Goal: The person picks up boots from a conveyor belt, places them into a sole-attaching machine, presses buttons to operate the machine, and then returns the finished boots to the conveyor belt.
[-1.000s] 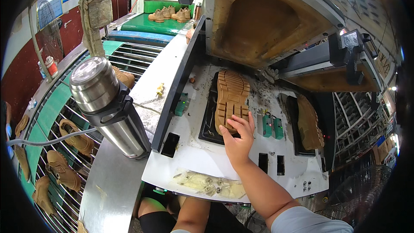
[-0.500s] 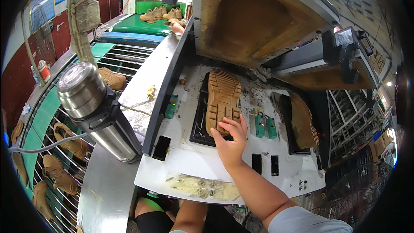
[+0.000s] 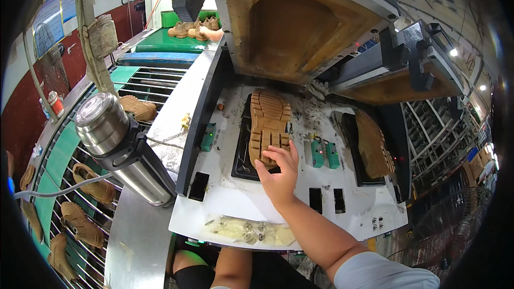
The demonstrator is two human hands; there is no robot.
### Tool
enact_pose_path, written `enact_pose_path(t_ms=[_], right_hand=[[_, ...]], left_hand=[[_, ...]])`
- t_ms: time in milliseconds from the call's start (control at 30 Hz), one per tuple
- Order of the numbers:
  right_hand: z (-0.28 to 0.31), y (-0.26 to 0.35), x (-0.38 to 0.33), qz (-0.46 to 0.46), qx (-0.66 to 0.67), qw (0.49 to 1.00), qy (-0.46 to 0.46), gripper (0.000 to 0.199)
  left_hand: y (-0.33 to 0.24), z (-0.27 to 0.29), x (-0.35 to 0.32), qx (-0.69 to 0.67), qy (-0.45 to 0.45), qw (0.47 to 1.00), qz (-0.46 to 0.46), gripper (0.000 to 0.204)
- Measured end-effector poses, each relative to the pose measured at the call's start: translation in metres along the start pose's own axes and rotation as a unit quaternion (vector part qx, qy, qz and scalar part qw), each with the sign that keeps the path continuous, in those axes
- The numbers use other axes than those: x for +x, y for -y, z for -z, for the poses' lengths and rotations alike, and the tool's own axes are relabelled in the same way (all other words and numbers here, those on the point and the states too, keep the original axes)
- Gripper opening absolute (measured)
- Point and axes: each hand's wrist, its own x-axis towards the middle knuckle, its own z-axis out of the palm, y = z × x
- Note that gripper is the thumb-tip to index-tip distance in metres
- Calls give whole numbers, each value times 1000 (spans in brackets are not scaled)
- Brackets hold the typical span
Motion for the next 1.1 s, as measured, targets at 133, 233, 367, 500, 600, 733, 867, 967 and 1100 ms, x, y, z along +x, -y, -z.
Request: enact_pose_path(t_ms=[133, 233, 367, 500, 600, 733, 867, 967, 1100], right_hand=[[1, 5, 2, 5, -1, 1000, 12, 22], [3, 2, 3, 11, 24, 999, 22, 13], [8, 5, 3, -12, 33, 998, 42, 19], [12, -2, 7, -15, 65, 997, 48, 26], [14, -17, 5, -103, 136, 985, -35, 31], [82, -19, 41, -78, 212, 969, -102, 40], [175, -80, 60, -147, -42, 987, -48, 46], [242, -129, 69, -157, -289, 944, 4, 66], [301, -155, 100, -277, -346, 894, 69, 90]], left_hand=[[-8, 4, -3, 5, 6, 1000, -5, 54], [-12, 11, -10, 21, 9, 1000, -6, 54], [-12, 63, -43, 97, 26, 995, 11, 54], [-29, 69, -121, 423, -65, 903, -38, 38], [-65, 50, -188, 479, -143, 862, -90, 32], [-87, 15, -244, 432, -147, 848, -268, 47], [-94, 3, -227, 415, -79, 844, -331, 63], [-81, -32, -226, 355, -79, 884, -293, 72], [-103, -12, -240, 468, -53, 844, -257, 53]])
